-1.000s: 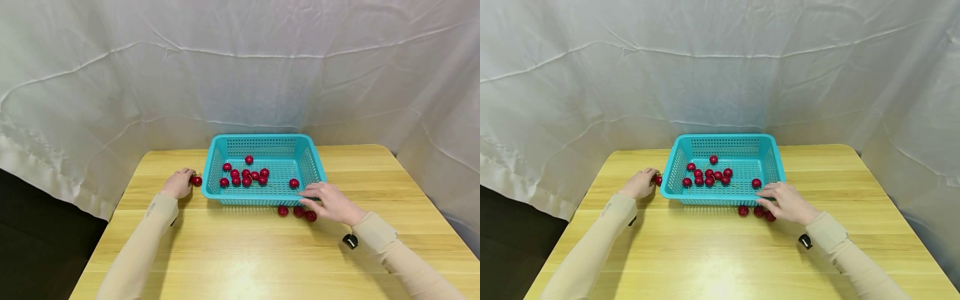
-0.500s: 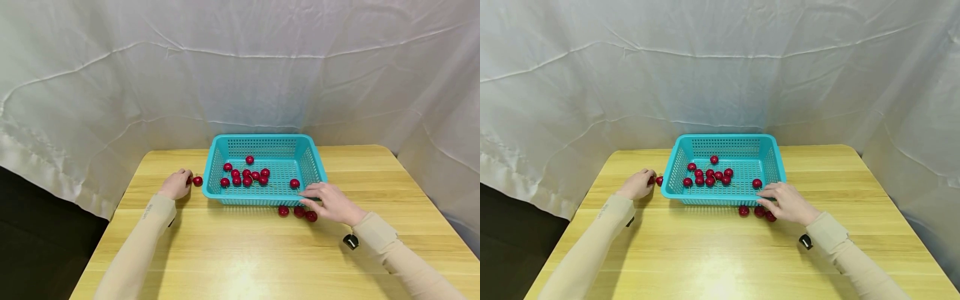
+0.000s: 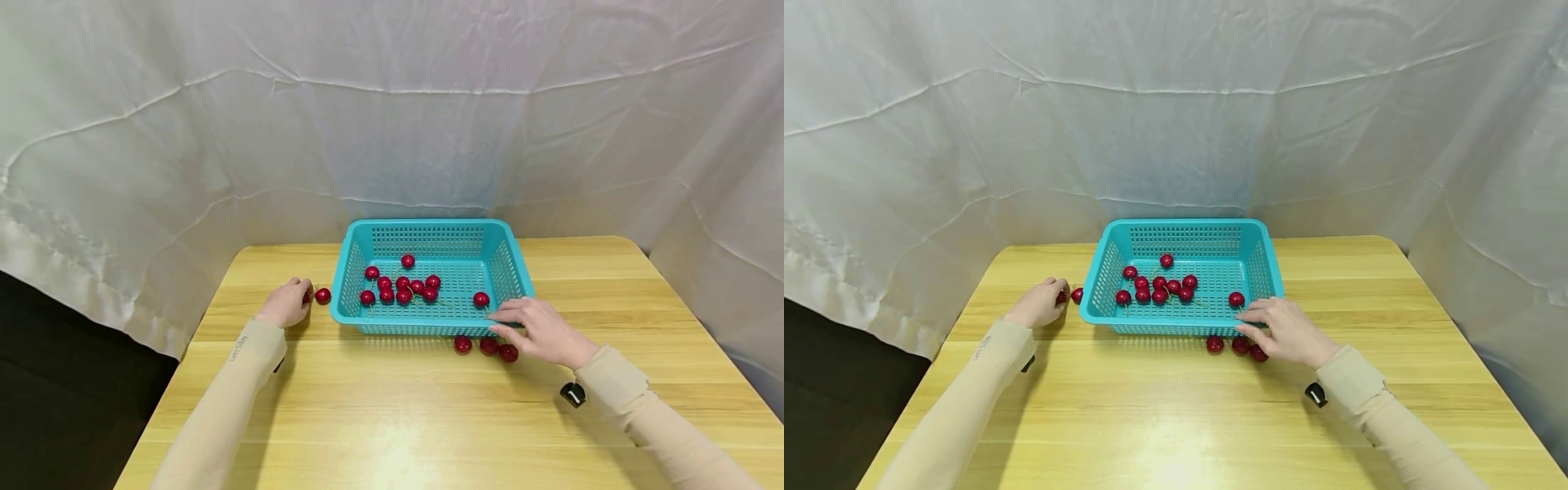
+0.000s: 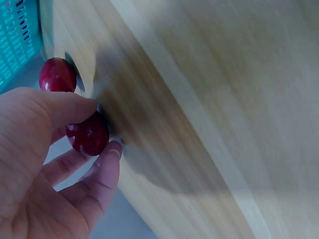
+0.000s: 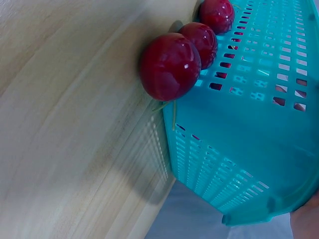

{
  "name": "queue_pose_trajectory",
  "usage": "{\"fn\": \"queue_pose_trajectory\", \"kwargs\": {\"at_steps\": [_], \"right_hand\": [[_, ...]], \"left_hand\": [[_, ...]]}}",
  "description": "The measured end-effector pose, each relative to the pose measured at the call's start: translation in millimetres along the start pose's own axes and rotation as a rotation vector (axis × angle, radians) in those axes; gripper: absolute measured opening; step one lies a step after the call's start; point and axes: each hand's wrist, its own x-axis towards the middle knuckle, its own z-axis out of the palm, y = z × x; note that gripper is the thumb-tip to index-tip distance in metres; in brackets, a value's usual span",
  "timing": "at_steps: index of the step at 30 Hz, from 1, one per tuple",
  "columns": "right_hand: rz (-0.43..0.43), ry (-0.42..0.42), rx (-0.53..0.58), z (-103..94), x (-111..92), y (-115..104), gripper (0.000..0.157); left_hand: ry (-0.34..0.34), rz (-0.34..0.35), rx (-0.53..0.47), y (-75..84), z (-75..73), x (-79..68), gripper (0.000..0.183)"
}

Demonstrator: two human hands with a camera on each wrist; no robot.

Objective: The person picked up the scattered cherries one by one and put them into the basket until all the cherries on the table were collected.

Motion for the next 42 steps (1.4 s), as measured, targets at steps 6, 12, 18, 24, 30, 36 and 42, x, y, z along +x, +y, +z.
{"fn": "queue_pose_trajectory", "kwargs": {"at_steps": [6,12,18,24,30,36,42], "right_hand": [[0.007,-0.001,-0.003,-1.0,0,-1,0.016],[0.029,-0.015,-0.004,-2.2,-1,-2,0.017],[0.008,0.000,0.005,-0.9,0,-1,0.016],[-0.006,0.008,0.013,-0.4,0,-1,0.016],[-0.008,0.008,0.017,-0.6,1,-1,0.016],[0.001,0.001,0.017,-1.0,0,-1,0.016],[0.012,-0.006,0.018,-1.3,0,-1,0.017]], "left_hand": [[0.011,0.017,0.002,0.3,-3.7,-1.8,0.017],[0.015,0.010,-0.011,0.1,-10.1,-3.6,0.020],[0.037,0.021,-0.010,2.4,-19.2,-2.9,0.023],[0.063,0.026,-0.023,3.8,-29.3,-0.3,0.025],[0.091,0.043,-0.018,7.1,-42.3,3.9,0.024],[0.103,0.040,-0.004,14.2,-56.7,9.5,0.024],[0.121,0.062,0.024,26.2,-69.6,17.9,0.024]]}}
